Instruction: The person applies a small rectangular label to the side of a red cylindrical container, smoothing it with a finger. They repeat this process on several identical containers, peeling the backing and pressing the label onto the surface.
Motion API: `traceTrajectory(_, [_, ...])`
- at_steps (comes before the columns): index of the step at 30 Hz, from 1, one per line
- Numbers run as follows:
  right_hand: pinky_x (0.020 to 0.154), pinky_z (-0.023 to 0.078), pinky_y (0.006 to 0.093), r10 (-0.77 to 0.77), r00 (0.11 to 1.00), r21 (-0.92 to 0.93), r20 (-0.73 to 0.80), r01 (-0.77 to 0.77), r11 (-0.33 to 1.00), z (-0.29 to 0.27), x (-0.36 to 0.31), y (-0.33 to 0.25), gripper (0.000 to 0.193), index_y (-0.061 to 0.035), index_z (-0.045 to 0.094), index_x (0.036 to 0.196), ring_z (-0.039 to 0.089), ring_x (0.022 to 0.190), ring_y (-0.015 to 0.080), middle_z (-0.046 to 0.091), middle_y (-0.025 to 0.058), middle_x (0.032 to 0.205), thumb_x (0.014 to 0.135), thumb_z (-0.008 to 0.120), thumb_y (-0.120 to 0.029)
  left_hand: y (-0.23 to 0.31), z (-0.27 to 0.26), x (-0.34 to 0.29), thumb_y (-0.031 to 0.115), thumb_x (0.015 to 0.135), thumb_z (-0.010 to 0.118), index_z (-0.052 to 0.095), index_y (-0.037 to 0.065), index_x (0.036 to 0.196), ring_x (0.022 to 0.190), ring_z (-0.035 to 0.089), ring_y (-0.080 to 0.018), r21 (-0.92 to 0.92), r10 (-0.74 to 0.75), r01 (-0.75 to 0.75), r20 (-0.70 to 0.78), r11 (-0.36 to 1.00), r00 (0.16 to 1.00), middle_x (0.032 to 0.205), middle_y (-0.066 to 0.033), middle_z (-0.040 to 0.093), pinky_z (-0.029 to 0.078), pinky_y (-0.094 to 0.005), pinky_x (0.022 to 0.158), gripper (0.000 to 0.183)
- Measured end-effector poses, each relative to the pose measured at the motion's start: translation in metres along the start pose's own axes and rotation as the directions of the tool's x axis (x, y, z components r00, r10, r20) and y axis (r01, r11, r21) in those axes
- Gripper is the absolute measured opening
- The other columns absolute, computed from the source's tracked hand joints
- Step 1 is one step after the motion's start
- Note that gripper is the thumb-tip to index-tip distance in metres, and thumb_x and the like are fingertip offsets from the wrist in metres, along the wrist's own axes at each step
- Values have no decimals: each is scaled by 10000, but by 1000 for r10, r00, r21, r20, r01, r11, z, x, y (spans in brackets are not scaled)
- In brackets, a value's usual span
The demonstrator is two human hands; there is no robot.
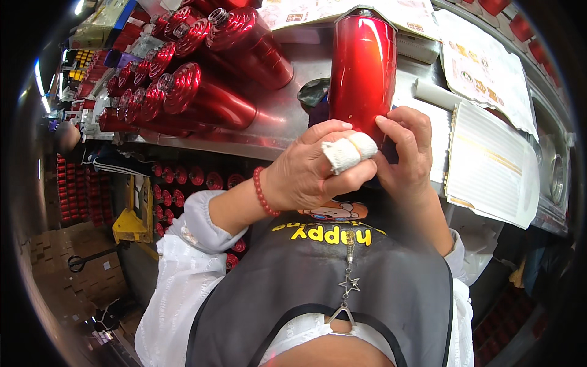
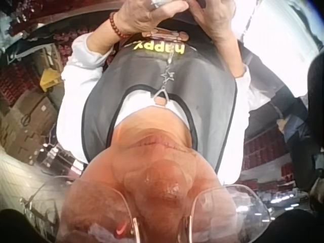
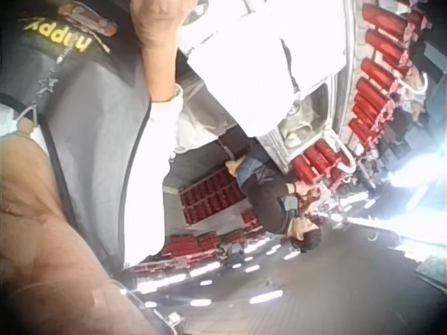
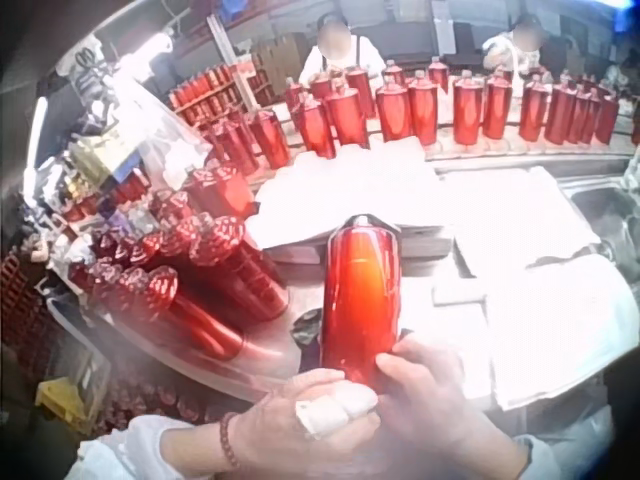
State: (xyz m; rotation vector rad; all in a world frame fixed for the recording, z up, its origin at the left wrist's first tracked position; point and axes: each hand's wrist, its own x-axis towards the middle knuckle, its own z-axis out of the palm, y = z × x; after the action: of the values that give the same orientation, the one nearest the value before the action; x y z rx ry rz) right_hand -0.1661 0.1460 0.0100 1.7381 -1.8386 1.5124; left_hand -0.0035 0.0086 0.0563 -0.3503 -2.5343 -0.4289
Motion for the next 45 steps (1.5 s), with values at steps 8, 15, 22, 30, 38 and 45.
traceTrajectory(8, [843,505,420,12,1000,27,-17,-11,1000,-1,0,1,632,-52,629,1186,559,1033,322,558,132,1149,600,863,-22,-10,-4,-10,80,857,668,616,116,1157,1029,665,-294,-30,40,-41,-5,999,999,1146,-104,654,481,-461,1064,307])
traceTrajectory(15, [844,502,410,39,999,43,5,-39,998,-4,-1,0,628,-43,635,1183,557,1039,320,558,133,1143,600,869,-29,-8,-7,5,75,850,693,626,108,1175,1024,670,-286,9,94,-95,63,995,994,1102,-100,673,494,-482,1036,333])
traceTrajectory(22, [876,492,398,91,996,129,4,-90,987,-6,1,-3,538,-47,632,1180,553,1063,314,559,139,1151,673,804,11,-6,-6,0,9,810,728,590,71,1197,993,647,-319,-36,34,-33,9,999,999,1111,-124,658,484,-478,986,416])
traceTrajectory(30, [757,471,357,235,967,244,93,-251,937,-18,0,-23,306,-42,695,1030,543,882,263,562,100,954,745,698,67,-22,27,-16,222,755,852,449,42,1436,1210,482,-352,70,-384,407,-218,911,897,1351,-187,532,336,-465,1039,812])
traceTrajectory(38, [674,460,354,-6,996,95,90,-3,995,-17,0,-26,414,-7,704,1094,543,781,266,571,92,901,696,721,107,-27,29,-17,262,732,858,469,32,1437,1169,506,-316,96,-380,406,-213,909,900,1335,-148,554,344,-454,995,837])
traceTrajectory(45, [589,424,261,674,689,228,266,-724,650,-32,9,-38,121,-15,614,922,517,655,107,568,36,788,855,715,-23,-25,18,-11,314,759,874,502,33,1420,1174,547,-322,203,-327,363,-188,909,926,1346,-147,582,366,-439,1014,808])
